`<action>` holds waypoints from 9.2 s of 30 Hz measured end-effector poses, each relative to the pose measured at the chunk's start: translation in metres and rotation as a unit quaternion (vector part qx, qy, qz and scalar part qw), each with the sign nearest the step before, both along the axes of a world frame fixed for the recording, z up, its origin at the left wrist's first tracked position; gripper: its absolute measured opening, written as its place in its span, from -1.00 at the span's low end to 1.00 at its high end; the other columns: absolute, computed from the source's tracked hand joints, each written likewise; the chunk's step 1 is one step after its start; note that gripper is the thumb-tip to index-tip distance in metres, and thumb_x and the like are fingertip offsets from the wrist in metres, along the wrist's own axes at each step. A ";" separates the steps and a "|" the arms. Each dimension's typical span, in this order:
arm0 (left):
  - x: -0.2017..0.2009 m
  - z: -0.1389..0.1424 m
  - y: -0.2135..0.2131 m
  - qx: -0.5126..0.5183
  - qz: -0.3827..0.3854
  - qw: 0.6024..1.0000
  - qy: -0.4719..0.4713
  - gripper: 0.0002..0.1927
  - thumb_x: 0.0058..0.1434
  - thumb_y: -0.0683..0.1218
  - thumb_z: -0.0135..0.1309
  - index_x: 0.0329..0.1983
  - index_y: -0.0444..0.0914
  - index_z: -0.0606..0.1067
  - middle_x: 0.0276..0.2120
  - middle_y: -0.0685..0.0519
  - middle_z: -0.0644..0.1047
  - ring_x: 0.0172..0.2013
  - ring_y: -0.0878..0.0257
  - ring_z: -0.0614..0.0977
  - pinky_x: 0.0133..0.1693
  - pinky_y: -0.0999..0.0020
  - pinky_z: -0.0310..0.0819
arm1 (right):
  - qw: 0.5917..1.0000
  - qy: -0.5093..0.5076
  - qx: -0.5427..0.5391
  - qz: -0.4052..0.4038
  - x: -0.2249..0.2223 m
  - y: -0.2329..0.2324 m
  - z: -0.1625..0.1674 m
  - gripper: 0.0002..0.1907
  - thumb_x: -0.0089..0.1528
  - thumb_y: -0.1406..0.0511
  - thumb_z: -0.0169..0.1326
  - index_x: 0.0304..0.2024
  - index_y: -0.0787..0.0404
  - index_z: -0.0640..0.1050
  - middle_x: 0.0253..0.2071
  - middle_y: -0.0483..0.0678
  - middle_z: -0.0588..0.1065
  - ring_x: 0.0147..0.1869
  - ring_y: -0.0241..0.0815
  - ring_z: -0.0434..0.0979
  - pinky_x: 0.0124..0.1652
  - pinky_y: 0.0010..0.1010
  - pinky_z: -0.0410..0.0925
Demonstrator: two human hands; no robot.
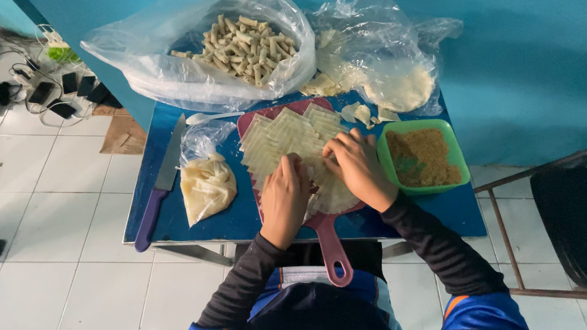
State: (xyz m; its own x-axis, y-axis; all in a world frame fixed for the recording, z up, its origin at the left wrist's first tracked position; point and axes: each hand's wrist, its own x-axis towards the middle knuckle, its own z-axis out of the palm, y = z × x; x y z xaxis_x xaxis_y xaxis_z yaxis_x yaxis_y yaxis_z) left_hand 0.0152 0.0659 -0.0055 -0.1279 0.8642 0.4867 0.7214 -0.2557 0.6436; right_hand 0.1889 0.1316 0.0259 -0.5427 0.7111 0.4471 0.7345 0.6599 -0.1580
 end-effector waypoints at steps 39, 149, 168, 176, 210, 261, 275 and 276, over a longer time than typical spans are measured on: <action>-0.018 0.010 -0.008 0.068 -0.043 0.990 0.119 -0.76 0.20 -0.16 0.12 -0.06 -0.21 0.48 -0.24 0.02 0.56 -0.16 0.03 0.57 -0.16 0.13 0.40 | 0.990 -0.002 0.064 0.126 0.002 -0.008 -0.013 -0.81 0.19 0.32 0.20 -0.14 0.10 0.68 -0.12 -0.24 0.60 0.08 -0.22 0.45 0.10 -0.15 0.15; -0.024 -0.017 0.023 0.098 0.047 0.976 0.191 -0.80 0.25 -0.03 0.16 -0.10 -0.16 0.55 -0.20 0.08 0.53 -0.08 0.08 0.53 -0.01 0.14 0.31 | 0.981 0.017 0.122 0.151 -0.016 0.027 -0.026 -0.80 0.19 0.30 0.22 -0.16 0.17 0.52 -0.08 -0.08 0.49 0.11 -0.09 0.42 0.08 -0.15 0.20; -0.023 -0.008 0.007 0.137 0.118 0.931 0.316 -0.43 0.08 -0.14 0.00 0.23 -0.26 0.48 0.21 -0.01 0.50 0.26 0.02 0.43 0.33 -0.14 0.02 | 0.971 -0.062 0.178 0.144 -0.020 0.035 -0.039 -0.68 0.26 0.33 0.11 0.06 0.19 0.61 -0.04 -0.16 0.50 0.18 -0.21 0.45 0.24 -0.08 0.17; -0.021 -0.021 -0.017 0.091 0.000 0.959 0.269 -0.53 0.19 -0.16 0.01 0.21 -0.24 0.49 0.10 -0.03 0.51 0.24 0.07 0.45 0.33 -0.11 0.10 | 0.967 -0.069 0.221 0.106 -0.027 0.034 -0.035 -0.69 0.22 0.26 0.19 0.03 0.10 0.63 0.09 -0.18 0.52 0.17 -0.20 0.42 0.22 0.02 0.15; -0.022 -0.015 -0.007 0.108 -0.008 0.962 0.252 -0.61 0.13 -0.15 0.01 0.06 -0.21 0.49 -0.01 0.01 0.50 0.06 0.07 0.51 0.17 0.01 0.26 | 0.996 -0.057 -0.024 -0.070 0.135 0.038 0.030 -0.82 0.22 0.30 0.10 -0.18 0.16 0.66 -0.23 0.00 0.62 -0.19 -0.01 0.55 -0.01 -0.19 0.28; -0.016 -0.015 0.002 0.065 0.147 0.963 0.215 -0.82 0.19 0.01 0.13 -0.23 -0.17 0.51 -0.04 0.04 0.44 0.14 0.07 0.41 0.16 -0.02 0.15 | 0.993 -0.007 -0.064 0.101 -0.003 0.031 0.035 -0.92 0.17 0.20 0.21 -0.40 0.02 0.62 -0.40 -0.28 0.57 -0.13 -0.14 0.45 -0.05 -0.14 0.18; -0.017 -0.018 0.010 0.066 0.133 0.963 0.224 -0.43 0.17 0.22 0.18 -0.01 -0.33 0.50 0.01 -0.07 0.41 0.18 -0.03 0.36 0.20 -0.10 0.08 | 0.985 0.061 0.044 0.156 -0.012 0.021 -0.027 -0.87 0.17 0.22 0.28 -0.22 -0.01 0.67 -0.12 -0.27 0.55 0.06 -0.12 0.40 0.07 -0.22 0.19; -0.016 -0.018 0.012 0.070 0.141 0.960 0.231 -0.41 0.18 0.23 0.17 0.01 -0.35 0.50 0.01 -0.08 0.42 0.18 -0.03 0.36 0.21 -0.10 0.08 | 0.985 0.059 0.050 0.157 -0.013 0.022 -0.027 -0.86 0.17 0.22 0.28 -0.22 -0.01 0.67 -0.12 -0.27 0.55 0.07 -0.13 0.41 0.08 -0.21 0.18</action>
